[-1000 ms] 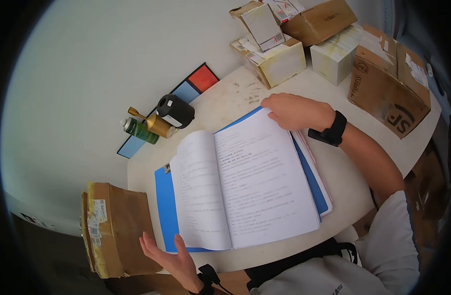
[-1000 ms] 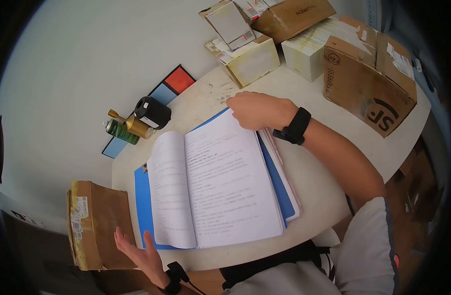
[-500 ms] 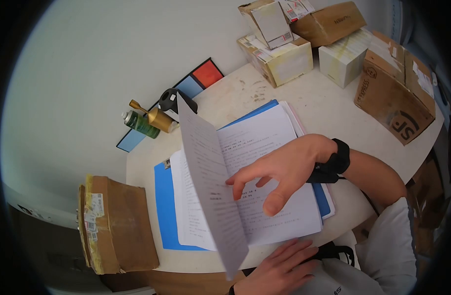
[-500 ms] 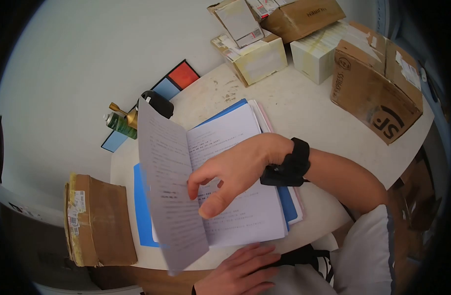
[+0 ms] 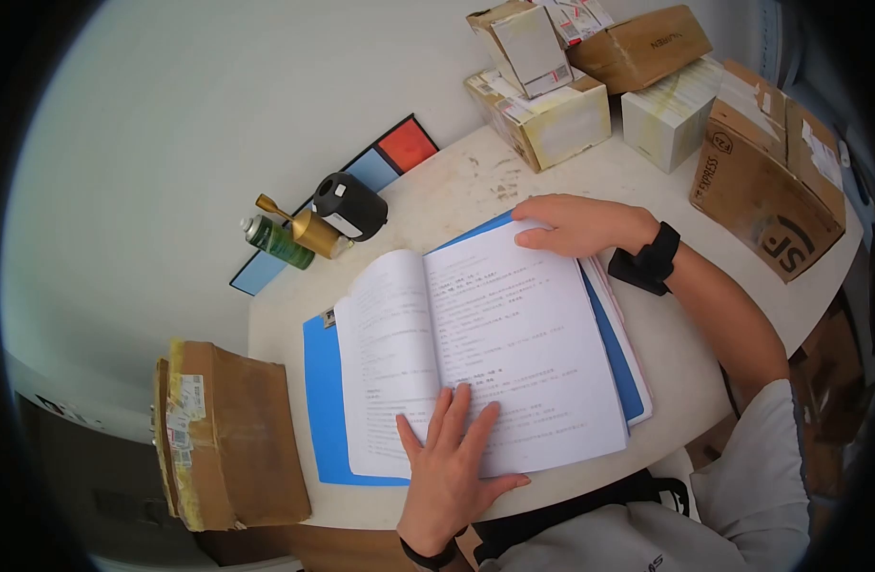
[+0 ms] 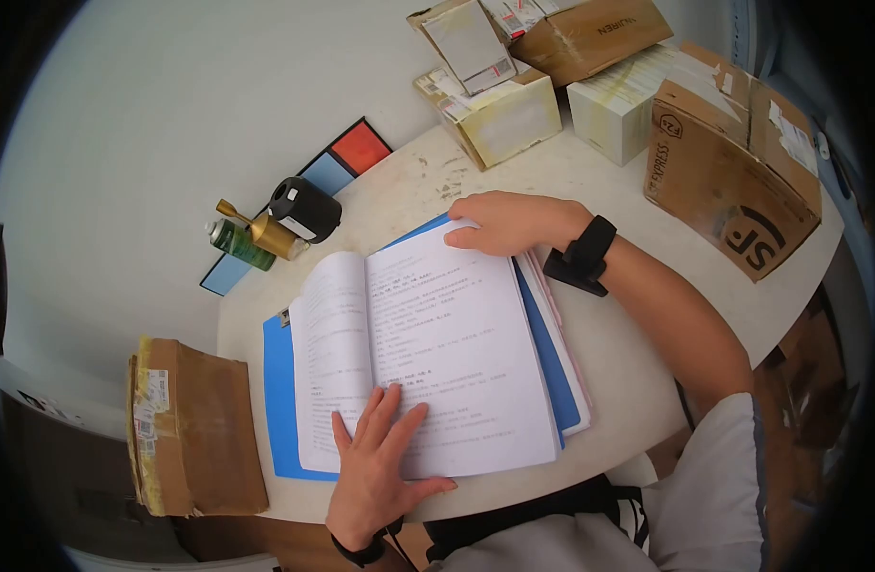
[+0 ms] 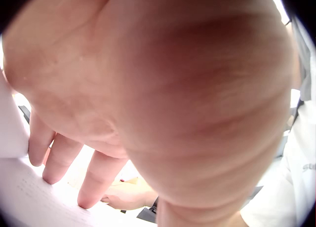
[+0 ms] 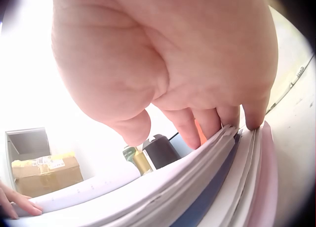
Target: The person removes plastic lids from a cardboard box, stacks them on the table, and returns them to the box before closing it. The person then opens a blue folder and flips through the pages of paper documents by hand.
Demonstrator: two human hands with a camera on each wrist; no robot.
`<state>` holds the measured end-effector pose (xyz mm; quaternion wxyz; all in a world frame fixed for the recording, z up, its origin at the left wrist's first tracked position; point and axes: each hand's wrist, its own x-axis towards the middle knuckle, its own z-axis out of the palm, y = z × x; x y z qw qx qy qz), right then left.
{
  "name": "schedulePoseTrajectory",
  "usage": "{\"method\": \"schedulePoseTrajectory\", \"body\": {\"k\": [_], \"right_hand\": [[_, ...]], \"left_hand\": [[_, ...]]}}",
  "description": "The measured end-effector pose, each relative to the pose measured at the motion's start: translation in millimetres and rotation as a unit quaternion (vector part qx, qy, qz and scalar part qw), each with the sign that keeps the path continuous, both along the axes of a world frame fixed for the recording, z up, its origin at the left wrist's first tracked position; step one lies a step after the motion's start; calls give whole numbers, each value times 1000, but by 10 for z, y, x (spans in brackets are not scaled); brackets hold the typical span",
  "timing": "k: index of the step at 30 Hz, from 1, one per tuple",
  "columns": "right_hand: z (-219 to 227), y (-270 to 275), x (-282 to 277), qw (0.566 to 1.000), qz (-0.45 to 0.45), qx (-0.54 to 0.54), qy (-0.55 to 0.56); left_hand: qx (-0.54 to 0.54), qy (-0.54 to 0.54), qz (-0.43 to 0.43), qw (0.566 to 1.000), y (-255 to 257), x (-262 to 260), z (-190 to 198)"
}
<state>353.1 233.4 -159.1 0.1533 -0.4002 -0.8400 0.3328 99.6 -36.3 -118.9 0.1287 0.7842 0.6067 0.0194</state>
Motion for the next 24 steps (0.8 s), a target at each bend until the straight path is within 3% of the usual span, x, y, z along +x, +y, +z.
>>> {"method": "schedulePoseTrajectory", "body": {"k": [7, 11, 15, 16, 17, 19, 20, 22, 24], "right_hand": [[150, 15, 67, 998, -30, -49, 21], [69, 146, 131, 991, -69, -32, 114], [70, 139, 119, 976, -132, -55, 166], [42, 158, 131, 976, -133, -56, 165], [-3, 197, 139, 980, -126, -22, 153], [-2, 201, 130, 982, -120, 11, 145], [26, 168, 109, 990, -105, 27, 96], [-5, 112, 97, 994, -93, 38, 48], [-50, 70, 42, 991, -23, 117, -54]], "left_hand": [[3, -63, 14, 998, 4, -102, 0], [59, -112, 61, 990, -11, 9, -35], [116, -64, 75, 988, -15, 114, -16], [154, -160, 204, 953, -25, 29, -51], [188, -250, 327, 892, -35, -70, -74], [184, -287, 416, 843, -53, -332, -37], [185, -286, 412, 845, -92, -482, -56], [278, -131, 349, 885, -220, -775, -128], [315, -77, 372, 870, -329, -937, -171]]}}
